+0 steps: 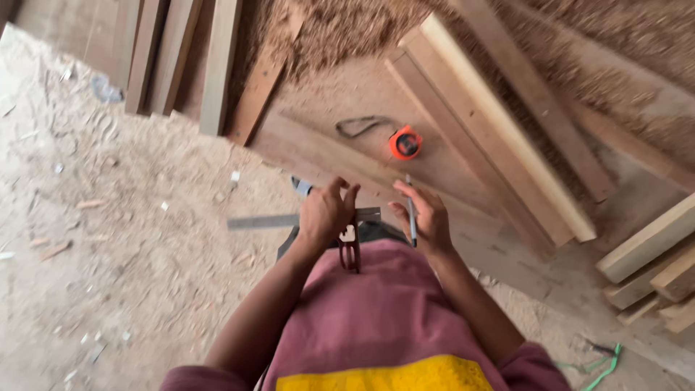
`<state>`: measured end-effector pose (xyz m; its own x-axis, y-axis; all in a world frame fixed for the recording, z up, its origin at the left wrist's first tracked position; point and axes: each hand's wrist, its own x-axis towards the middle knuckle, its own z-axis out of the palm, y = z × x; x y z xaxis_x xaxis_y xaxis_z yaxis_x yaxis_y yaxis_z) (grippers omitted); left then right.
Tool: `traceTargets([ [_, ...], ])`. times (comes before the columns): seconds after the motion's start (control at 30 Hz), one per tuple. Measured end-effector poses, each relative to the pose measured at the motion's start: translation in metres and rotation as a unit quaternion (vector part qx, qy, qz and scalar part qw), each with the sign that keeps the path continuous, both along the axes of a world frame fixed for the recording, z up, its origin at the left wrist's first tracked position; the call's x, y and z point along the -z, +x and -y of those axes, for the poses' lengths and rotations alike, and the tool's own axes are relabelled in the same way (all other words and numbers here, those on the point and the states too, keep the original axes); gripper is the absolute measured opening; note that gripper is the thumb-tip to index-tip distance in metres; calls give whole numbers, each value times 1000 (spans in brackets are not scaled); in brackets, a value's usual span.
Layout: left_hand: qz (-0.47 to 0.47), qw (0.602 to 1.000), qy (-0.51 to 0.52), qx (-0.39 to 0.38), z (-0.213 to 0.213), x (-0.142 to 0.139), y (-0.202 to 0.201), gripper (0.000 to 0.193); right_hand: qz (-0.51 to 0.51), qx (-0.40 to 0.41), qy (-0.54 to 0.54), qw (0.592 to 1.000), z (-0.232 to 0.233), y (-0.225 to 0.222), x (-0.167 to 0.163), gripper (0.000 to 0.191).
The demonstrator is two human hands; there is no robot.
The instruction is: The person measures and marks wooden planks using a metal ruler and a pen. They align the ruler along the plank, mark measurement points, and occasionally use a try square to ensure perpendicular lines. The person repeats this process on multiple planks.
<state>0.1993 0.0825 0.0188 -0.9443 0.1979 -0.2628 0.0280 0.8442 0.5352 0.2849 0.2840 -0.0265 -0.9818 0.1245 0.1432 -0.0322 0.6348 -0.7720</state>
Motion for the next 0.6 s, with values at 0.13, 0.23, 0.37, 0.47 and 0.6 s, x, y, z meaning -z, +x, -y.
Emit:
traceTargets([
  [0.13,-169,967,19,192,-18,22,-19,19,-59,87,59,993,-24,-33,8,47],
  [0.23,-214,952,-46,216,-31,36,-69,24,-140,46,143,979,-37,-83,19,60],
  [0.37,-250,947,-1,204,-43,46,-147,35,7,84,136,987,-22,-99,26,70],
  [0.47,-323,927,24,190,-55,48,-178,36,0,170,46,984,-14,-92,27,66],
  [0.6,-359,918,41,161,-77,58,-157,44,-84,227,-139,960,-9,-55,4,63],
])
